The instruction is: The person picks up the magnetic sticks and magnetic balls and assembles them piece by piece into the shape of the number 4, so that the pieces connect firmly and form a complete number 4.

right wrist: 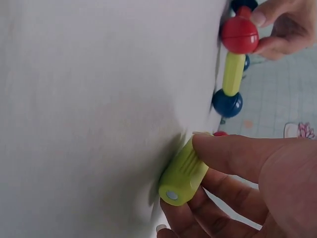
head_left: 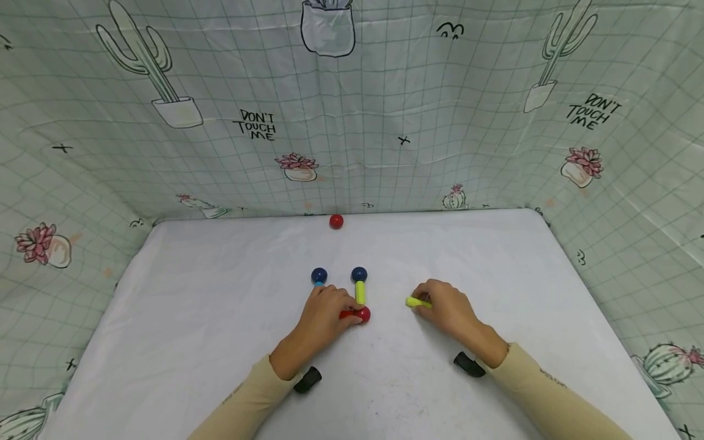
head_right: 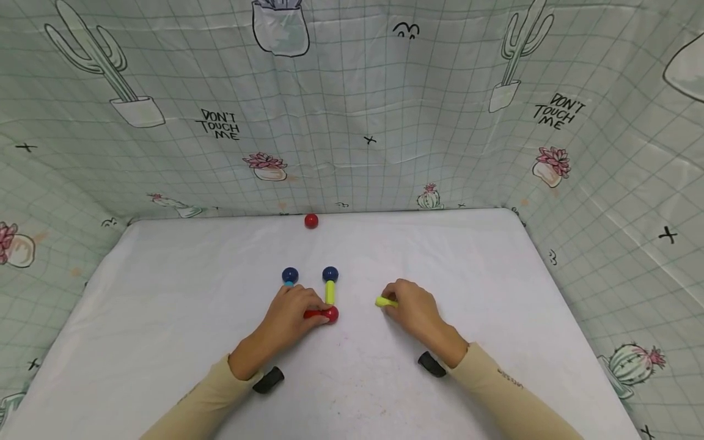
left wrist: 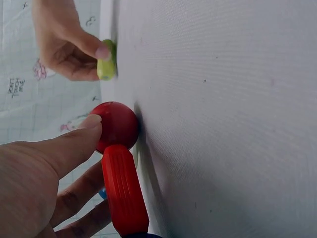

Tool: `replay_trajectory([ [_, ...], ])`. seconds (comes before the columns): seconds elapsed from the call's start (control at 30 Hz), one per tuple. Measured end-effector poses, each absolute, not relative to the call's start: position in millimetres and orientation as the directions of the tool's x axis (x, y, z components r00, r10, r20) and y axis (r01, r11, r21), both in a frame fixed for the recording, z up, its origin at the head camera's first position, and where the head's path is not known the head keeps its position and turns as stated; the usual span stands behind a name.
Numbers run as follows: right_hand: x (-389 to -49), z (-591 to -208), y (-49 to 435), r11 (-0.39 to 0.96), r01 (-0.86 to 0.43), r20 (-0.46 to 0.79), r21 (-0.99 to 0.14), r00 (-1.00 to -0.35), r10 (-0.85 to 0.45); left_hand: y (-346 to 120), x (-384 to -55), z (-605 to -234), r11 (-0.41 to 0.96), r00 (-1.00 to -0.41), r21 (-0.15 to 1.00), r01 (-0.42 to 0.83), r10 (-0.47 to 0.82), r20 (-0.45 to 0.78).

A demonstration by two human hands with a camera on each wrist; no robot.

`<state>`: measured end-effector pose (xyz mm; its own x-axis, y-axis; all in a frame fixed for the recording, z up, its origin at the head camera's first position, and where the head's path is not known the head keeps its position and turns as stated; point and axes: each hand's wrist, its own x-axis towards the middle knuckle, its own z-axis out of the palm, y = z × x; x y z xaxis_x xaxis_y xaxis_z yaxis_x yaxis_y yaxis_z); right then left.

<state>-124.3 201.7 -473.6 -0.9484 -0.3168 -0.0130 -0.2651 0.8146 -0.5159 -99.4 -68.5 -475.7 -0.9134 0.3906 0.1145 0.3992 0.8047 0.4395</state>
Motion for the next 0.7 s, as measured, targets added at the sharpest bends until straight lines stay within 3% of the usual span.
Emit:
replay_trajectory([
  [0.17, -118.1, -473.3, 197.7, 0.757, -0.223, -0.077, -0.615, -0.938, -0.339, -68.2, -100.5, -475.6, 0.803, -0.915, 0.446, 0.396, 0.386, 0.118],
  [0.43, -111.7, -475.6, 189.1, 0.550, -0.184, -0.139, -0.814, -0.859, -0.493, -69.6, -101.6, -476.1, 0.791, -0.910, 0.458, 0.406, 0.395, 0.125],
  [0.7, -101.6, -478.9, 172.8, 0.408, 0.045, -0.274, -0.912, -0.808, -0.522, -70.0, -101.7, -475.1, 0.780, -0.909, 0.477, 0.406, 0.397, 0.125],
])
